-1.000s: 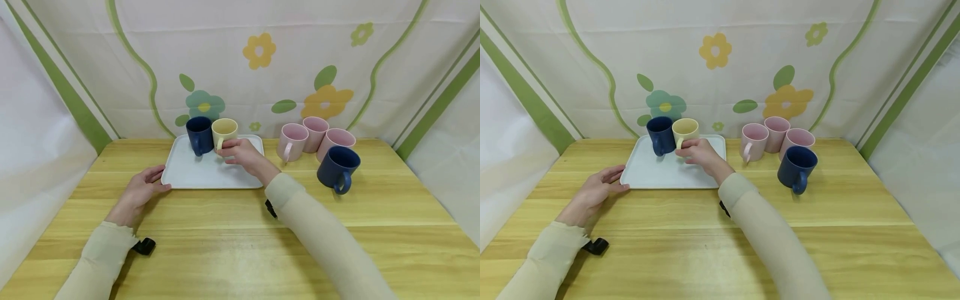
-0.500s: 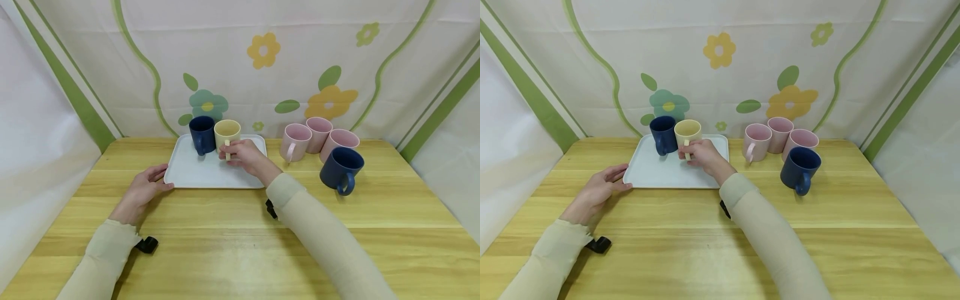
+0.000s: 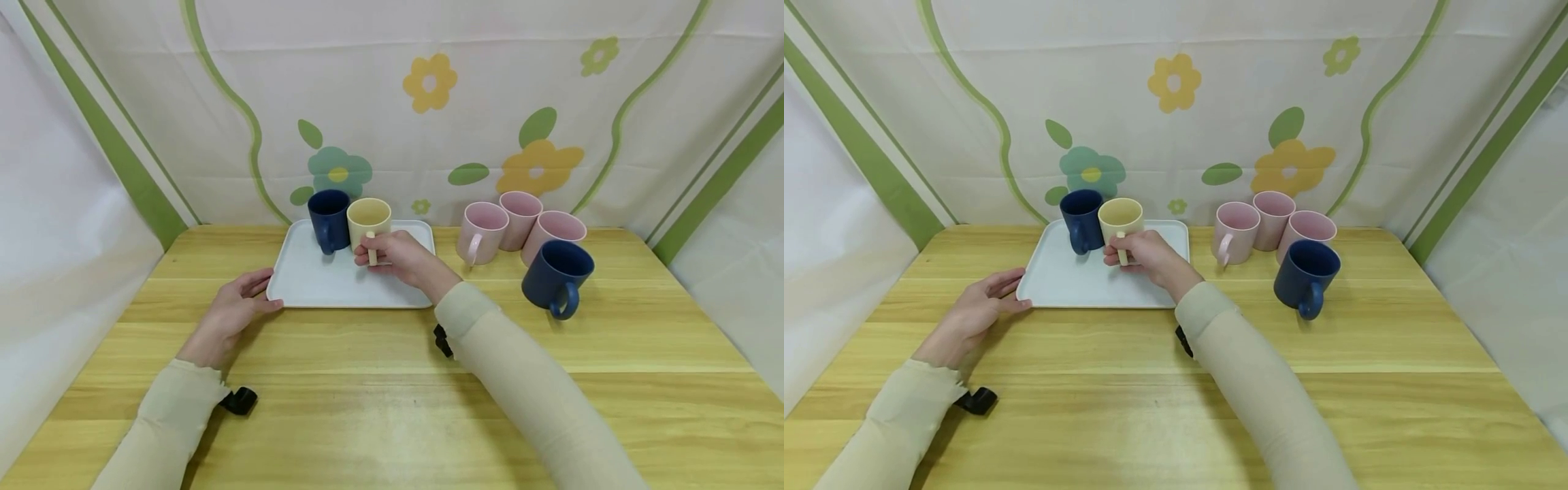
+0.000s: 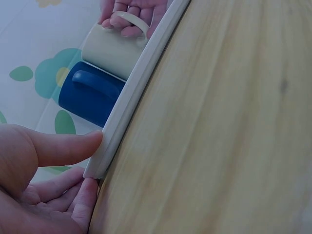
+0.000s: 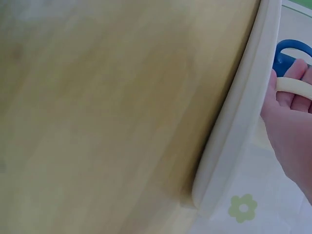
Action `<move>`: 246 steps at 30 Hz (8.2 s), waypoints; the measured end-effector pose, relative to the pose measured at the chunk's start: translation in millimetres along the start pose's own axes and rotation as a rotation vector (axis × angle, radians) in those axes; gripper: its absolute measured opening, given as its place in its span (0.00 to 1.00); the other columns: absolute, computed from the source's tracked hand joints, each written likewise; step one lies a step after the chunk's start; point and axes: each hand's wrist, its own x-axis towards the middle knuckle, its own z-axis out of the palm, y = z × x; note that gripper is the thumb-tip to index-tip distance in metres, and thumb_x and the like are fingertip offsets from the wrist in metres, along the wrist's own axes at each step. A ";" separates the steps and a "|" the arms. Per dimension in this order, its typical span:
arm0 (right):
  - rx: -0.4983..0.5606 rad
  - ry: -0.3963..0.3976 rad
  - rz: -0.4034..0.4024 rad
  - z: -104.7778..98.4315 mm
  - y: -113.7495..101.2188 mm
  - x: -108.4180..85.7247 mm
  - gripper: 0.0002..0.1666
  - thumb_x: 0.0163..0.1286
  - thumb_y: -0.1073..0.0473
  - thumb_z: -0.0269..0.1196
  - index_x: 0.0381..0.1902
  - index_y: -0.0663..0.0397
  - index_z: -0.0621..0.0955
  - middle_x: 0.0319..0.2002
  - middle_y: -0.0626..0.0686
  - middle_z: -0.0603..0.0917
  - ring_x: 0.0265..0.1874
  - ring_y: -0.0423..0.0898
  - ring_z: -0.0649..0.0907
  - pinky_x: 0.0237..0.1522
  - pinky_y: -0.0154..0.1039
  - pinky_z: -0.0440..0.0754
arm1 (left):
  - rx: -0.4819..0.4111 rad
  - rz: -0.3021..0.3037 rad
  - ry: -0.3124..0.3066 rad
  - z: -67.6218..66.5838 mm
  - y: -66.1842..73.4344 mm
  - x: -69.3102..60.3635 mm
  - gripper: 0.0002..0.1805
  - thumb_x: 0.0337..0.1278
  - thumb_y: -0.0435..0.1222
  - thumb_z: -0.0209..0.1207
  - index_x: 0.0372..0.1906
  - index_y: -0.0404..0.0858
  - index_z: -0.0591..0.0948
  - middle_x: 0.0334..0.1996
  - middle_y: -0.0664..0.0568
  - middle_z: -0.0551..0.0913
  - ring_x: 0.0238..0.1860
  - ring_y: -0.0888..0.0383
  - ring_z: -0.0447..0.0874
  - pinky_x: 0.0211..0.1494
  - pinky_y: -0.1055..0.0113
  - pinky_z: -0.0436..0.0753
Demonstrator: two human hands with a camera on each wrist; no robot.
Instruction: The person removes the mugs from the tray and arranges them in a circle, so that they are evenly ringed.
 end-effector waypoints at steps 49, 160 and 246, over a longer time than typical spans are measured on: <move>0.063 0.119 -0.210 -58.5 10.0 -151.2 0.14 0.82 0.65 0.58 0.40 0.60 0.89 0.38 0.51 0.87 0.43 0.44 0.93 0.61 0.46 0.87 | 0.033 0.009 -0.010 0.0 0.8 -0.9 0.47 0.70 0.32 0.67 0.86 0.38 0.54 0.85 0.40 0.57 0.84 0.42 0.57 0.53 0.88 0.74; -0.419 0.128 -0.084 -126.1 27.4 -163.9 0.25 0.74 0.55 0.70 0.62 0.65 0.83 0.58 0.57 0.88 0.51 0.37 0.86 0.55 0.27 0.82 | 0.063 0.007 -0.017 -1.0 0.0 -1.2 0.47 0.71 0.32 0.66 0.87 0.39 0.53 0.86 0.41 0.55 0.85 0.41 0.54 0.84 0.48 0.63; -0.208 -0.057 -0.184 -7.0 -15.1 -34.6 0.24 0.76 0.61 0.67 0.68 0.59 0.81 0.63 0.58 0.87 0.62 0.50 0.87 0.70 0.54 0.82 | 0.032 0.001 -0.018 0.3 3.3 -2.7 0.47 0.70 0.31 0.66 0.86 0.37 0.54 0.85 0.40 0.57 0.84 0.44 0.57 0.66 0.79 0.77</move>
